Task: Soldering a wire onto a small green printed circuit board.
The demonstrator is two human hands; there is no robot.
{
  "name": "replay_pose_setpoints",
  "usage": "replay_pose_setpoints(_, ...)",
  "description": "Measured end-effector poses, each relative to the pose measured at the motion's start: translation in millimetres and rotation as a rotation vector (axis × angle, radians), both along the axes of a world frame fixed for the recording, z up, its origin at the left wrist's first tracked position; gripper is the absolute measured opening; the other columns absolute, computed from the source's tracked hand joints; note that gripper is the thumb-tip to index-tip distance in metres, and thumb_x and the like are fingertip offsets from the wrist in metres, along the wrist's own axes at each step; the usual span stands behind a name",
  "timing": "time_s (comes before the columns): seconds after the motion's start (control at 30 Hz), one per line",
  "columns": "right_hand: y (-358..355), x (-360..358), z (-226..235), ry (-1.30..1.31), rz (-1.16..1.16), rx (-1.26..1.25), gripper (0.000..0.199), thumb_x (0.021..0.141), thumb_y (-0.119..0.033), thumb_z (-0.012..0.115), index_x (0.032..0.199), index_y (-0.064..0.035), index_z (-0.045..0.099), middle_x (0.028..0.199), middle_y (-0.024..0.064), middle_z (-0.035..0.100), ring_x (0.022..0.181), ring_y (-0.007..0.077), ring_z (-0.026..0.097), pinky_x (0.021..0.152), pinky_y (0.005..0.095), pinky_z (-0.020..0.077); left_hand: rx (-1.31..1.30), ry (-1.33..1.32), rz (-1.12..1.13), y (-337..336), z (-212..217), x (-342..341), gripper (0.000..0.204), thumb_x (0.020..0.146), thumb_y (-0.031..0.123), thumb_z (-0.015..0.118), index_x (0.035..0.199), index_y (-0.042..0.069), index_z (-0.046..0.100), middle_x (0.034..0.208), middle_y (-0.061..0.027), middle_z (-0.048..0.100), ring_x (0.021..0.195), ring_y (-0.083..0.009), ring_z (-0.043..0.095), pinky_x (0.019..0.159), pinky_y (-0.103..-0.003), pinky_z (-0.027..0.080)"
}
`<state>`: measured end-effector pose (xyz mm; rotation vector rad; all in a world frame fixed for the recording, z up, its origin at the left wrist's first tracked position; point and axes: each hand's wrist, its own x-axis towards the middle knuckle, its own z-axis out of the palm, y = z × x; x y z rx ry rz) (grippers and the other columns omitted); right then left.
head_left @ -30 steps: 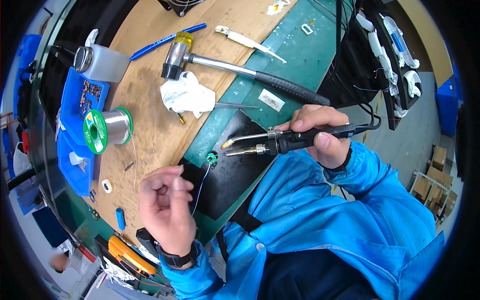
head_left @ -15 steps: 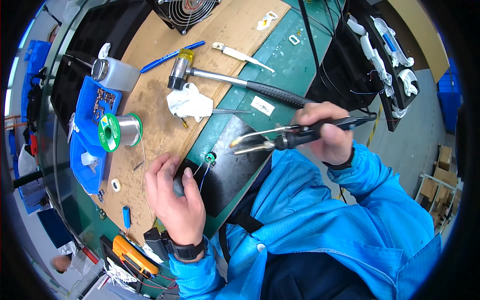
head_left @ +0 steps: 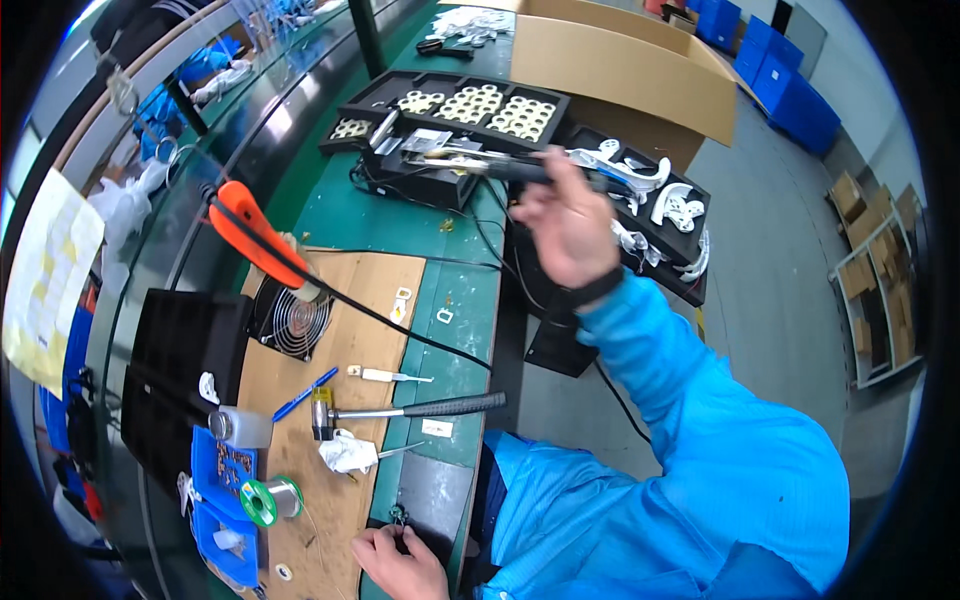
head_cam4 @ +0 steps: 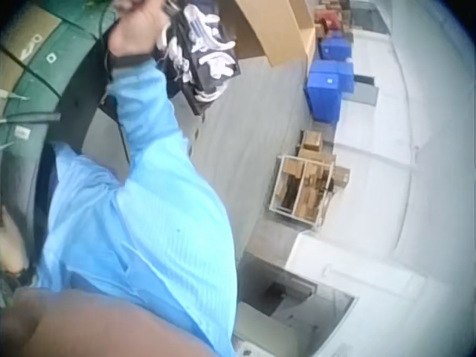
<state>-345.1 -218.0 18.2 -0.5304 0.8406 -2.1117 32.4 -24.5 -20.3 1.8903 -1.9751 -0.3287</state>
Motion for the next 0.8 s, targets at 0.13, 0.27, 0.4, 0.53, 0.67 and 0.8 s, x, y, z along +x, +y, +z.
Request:
replay_pose_setpoints(0.13, -70.8, 22.5, 5.7, -0.067, 0.135, 0.100, 0.033, 0.101, -0.033, 0.064, 0.114, -0.0033, 0.066, 0.094, 0.0126, 0.070, 0.080, 0.0208, 0.067, 0.071, 0.0388, 0.0601, 0.093, 0.336, 0.154, -1.1, 2.2, 5.0, 0.014, 0.094, 0.006, 0.068, 0.100, -0.005, 0.062, 0.095, -0.0178, 0.056, 0.088, -0.0300, 0.060, 0.082, -0.038, 0.049)
replay_pose_setpoints(0.27, -139.6, 30.1, 7.9, -0.048, 0.137, 0.171, 0.032, 0.100, -0.030, 0.064, 0.113, -0.0017, 0.064, 0.093, 0.0129, 0.069, 0.080, 0.0206, 0.067, 0.069, 0.0379, 0.0613, 0.050, 0.637, 0.311, 1.9, -6.0, 23.6, 0.016, 0.099, 0.008, 0.068, 0.106, -0.003, 0.059, 0.100, -0.0082, 0.059, 0.091, -0.0170, 0.057, 0.084, -0.030, 0.049)
replay_pose_setpoints(0.4, -178.2, 31.9, 3.6, -0.013, 0.142, 0.295, 0.031, 0.096, -0.025, 0.064, 0.112, 0.0020, 0.063, 0.091, 0.0122, 0.068, 0.078, 0.0212, 0.066, 0.069, 0.0376, 0.0611, 0.014, 0.866, 0.367, 7.3, 0.9, 33.8, 0.010, 0.099, 0.006, 0.066, 0.105, -0.001, 0.060, 0.099, -0.0066, 0.062, 0.091, -0.0153, 0.057, 0.083, -0.029, 0.049)
replay_pose_setpoints(0.53, -214.8, 18.7, -32.4, -0.138, 0.321, 0.289, 0.026, 0.097, -0.021, 0.062, 0.111, 0.0010, 0.060, 0.087, 0.0174, 0.068, 0.075, 0.0278, 0.069, 0.068, 0.0415, 0.0626, 0.175, 1.129, 0.443, 13.0, 9.1, 44.6, 0.008, 0.102, 0.007, 0.063, 0.108, 0.002, 0.062, 0.097, -0.0069, 0.064, 0.089, -0.0146, 0.060, 0.083, -0.029, 0.050)
replay_pose_setpoints(0.67, -195.3, 6.8, -37.4, -0.111, 0.339, 0.216, 0.023, 0.105, -0.023, 0.057, 0.117, -0.0028, 0.058, 0.097, 0.0200, 0.071, 0.082, 0.0322, 0.072, 0.073, 0.0425, 0.0642, 0.092, 1.388, 0.445, -3.7, 17.7, 30.2, 0.007, 0.097, 0.004, 0.065, 0.100, 0.001, 0.060, 0.091, -0.0115, 0.067, 0.069, -0.0126, 0.056, 0.061, -0.027, 0.043)
replay_pose_setpoints(0.8, -181.7, -10.1, -45.8, -0.209, 0.445, 0.135, 0.053, 0.106, -0.034, 0.055, 0.129, 0.0132, 0.051, 0.122, 0.0285, 0.067, 0.108, 0.0354, 0.070, 0.084, 0.0380, 0.0632, 0.067, 1.429, 0.392, -8.4, 20.5, 29.6, 0.011, 0.097, 0.005, 0.067, 0.104, 0.002, 0.060, 0.091, -0.0102, 0.067, 0.066, -0.0093, 0.053, 0.061, -0.023, 0.040)
